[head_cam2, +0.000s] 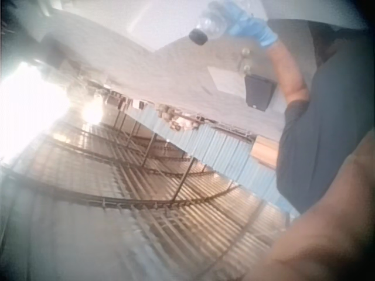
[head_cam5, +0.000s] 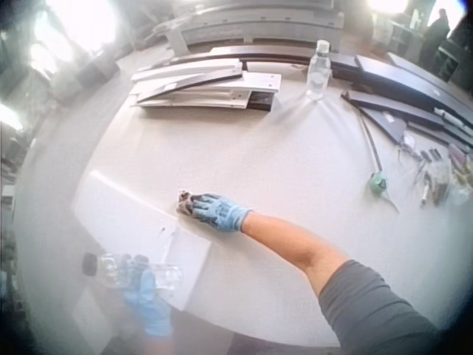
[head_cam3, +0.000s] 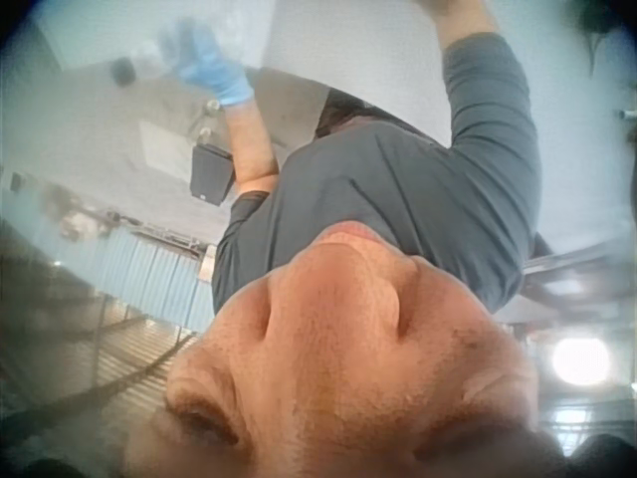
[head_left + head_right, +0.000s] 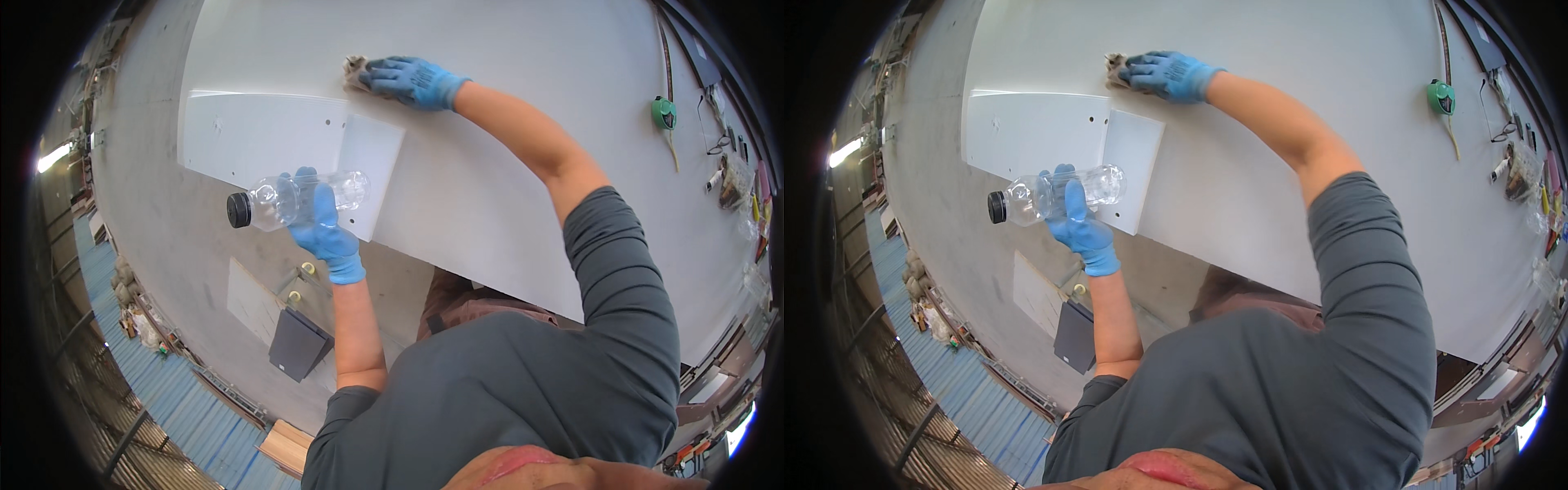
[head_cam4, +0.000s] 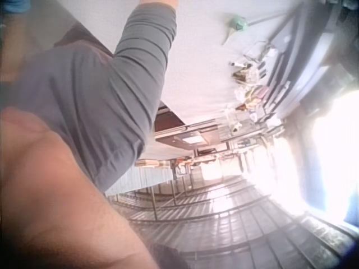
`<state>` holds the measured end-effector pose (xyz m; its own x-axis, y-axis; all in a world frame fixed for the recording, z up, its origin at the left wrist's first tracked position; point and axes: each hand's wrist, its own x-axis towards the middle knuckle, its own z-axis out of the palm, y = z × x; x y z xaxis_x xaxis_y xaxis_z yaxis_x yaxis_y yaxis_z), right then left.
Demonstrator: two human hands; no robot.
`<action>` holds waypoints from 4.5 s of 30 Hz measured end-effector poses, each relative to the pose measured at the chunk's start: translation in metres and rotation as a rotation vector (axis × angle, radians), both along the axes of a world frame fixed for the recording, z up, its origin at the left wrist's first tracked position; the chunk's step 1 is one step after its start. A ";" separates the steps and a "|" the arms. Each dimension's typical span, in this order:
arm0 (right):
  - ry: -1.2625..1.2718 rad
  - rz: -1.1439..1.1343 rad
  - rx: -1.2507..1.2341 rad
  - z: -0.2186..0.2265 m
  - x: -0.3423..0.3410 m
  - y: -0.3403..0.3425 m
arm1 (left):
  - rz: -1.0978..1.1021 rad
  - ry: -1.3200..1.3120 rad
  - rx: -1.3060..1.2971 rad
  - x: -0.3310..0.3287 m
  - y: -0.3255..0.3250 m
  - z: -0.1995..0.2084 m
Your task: The person picks up and places several large wood panels on a workbench, wipes the workbench surface with a cloth, and then moves additional panels onto the bench. The person handles the panels one at a time and wipes the surface between moves.
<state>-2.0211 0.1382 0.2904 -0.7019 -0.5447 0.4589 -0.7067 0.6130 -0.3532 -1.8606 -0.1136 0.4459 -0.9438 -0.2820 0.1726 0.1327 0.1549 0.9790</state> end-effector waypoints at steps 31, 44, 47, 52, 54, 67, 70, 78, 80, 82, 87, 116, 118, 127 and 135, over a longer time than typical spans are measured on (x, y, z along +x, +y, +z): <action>-0.005 -1.129 -0.502 0.081 0.369 0.032 | -0.448 0.264 -0.027 -0.095 0.197 -0.103; -0.210 -0.774 -0.041 0.070 0.303 -0.092 | 0.222 -0.092 -0.709 -0.124 -0.129 -0.095; -0.407 -0.630 -0.074 0.063 0.266 -0.185 | 0.524 -0.525 -0.626 -0.154 -0.256 -0.108; -0.455 -0.827 0.000 0.047 0.210 -0.258 | 0.319 -0.557 -0.395 -0.207 -0.308 -0.127; -0.412 -0.874 0.001 0.046 0.204 -0.264 | 0.355 -0.636 -0.411 -0.213 -0.308 -0.123; -0.388 -0.966 0.230 0.041 0.080 -0.218 | 0.145 -0.631 -0.686 -0.335 -0.264 -0.096; -0.324 -0.991 0.248 0.032 0.009 -0.174 | 0.103 -0.592 -0.777 -0.389 -0.230 -0.091; -0.334 -1.050 0.285 0.035 -0.135 -0.097 | 0.085 -0.548 -0.939 -0.517 -0.156 -0.084; -0.379 -1.069 0.284 0.034 -0.147 -0.093 | 0.073 -0.520 -0.964 -0.536 -0.148 -0.087; -0.340 -1.082 0.280 0.032 -0.155 -0.090 | 0.058 -0.487 -0.972 -0.554 -0.143 -0.093; -0.358 -1.144 0.290 0.031 -0.178 -0.084 | 0.041 -0.466 -0.984 -0.589 -0.138 -0.111; 0.016 -1.620 0.111 0.018 0.234 0.157 | -0.990 0.150 0.036 -0.142 0.223 -0.111; -0.060 -1.527 0.124 0.027 0.195 0.129 | -0.894 0.197 -0.019 -0.151 0.242 -0.110; -0.453 -1.341 0.110 -0.001 0.190 0.108 | -0.640 0.315 -0.331 -0.172 0.276 -0.128; -0.252 -2.333 0.292 0.000 0.506 0.276 | -0.690 0.264 -0.211 -0.168 0.276 -0.146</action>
